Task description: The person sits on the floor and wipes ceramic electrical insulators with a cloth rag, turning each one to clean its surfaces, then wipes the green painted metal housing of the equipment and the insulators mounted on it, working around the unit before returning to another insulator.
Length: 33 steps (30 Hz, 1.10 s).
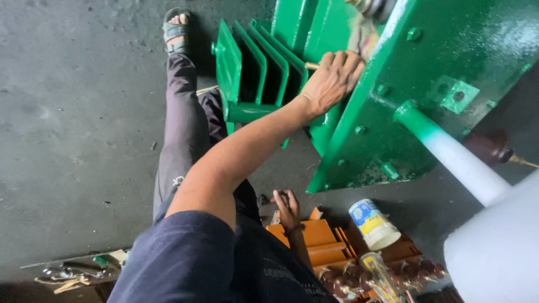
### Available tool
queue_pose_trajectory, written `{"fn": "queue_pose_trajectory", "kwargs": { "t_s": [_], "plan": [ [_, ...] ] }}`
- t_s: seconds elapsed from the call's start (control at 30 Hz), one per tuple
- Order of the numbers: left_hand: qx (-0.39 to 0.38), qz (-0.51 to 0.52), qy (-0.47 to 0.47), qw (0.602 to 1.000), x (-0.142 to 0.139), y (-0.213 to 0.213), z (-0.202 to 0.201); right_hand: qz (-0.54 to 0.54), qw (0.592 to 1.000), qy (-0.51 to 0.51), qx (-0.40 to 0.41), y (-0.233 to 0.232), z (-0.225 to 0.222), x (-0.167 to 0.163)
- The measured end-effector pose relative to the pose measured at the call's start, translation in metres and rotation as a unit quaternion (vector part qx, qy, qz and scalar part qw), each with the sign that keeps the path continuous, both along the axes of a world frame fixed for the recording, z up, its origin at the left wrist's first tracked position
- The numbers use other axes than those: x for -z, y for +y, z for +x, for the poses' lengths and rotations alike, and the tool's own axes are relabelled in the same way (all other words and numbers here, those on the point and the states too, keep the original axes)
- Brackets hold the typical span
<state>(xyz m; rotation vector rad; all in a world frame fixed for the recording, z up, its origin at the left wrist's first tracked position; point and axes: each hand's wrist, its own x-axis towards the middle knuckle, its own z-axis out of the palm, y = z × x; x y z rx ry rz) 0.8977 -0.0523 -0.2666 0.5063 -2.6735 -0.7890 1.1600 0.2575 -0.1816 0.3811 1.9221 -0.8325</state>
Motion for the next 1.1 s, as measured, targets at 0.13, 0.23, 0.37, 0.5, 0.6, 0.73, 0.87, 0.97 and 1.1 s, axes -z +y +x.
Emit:
{"fn": "queue_pose_trajectory", "kwargs": {
  "t_s": [0.13,0.23,0.37,0.5,0.6,0.73,0.87,0.97,1.1],
  "plan": [
    [0.059,-0.005,0.060,0.996,0.003,-0.019,-0.020,-0.030,0.999,-0.015,-0.011,0.013,0.014,0.011],
    [0.551,0.529,-0.489,0.421,0.023,-0.049,-0.064,0.019,0.999,-0.030,0.034,0.011,0.012,0.009],
    [0.376,0.682,-0.352,0.519,0.037,-0.076,-0.047,-0.013,0.999,0.030,-0.009,-0.006,-0.002,-0.007],
    [0.284,0.729,-0.316,0.536,0.028,-0.099,0.006,-0.010,0.999,0.017,-0.039,-0.018,-0.007,-0.021],
    [0.059,0.787,-0.107,0.605,0.030,-0.118,0.039,-0.002,0.999,0.009,-0.049,-0.018,-0.004,-0.022],
    [-0.122,0.564,0.082,0.813,0.015,-0.102,0.077,0.025,0.997,-0.041,-0.062,-0.013,-0.001,-0.019],
    [-0.060,0.101,0.153,0.981,-0.032,-0.041,0.098,0.027,0.999,-0.026,-0.033,-0.011,-0.010,-0.017],
    [-0.058,-0.122,0.050,0.990,-0.041,-0.009,0.067,0.010,1.000,-0.011,-0.005,-0.007,-0.019,-0.013],
    [0.089,0.180,-0.204,0.958,-0.016,-0.012,-0.021,-0.021,1.000,0.006,-0.010,-0.001,-0.021,-0.004]
  ]
}}
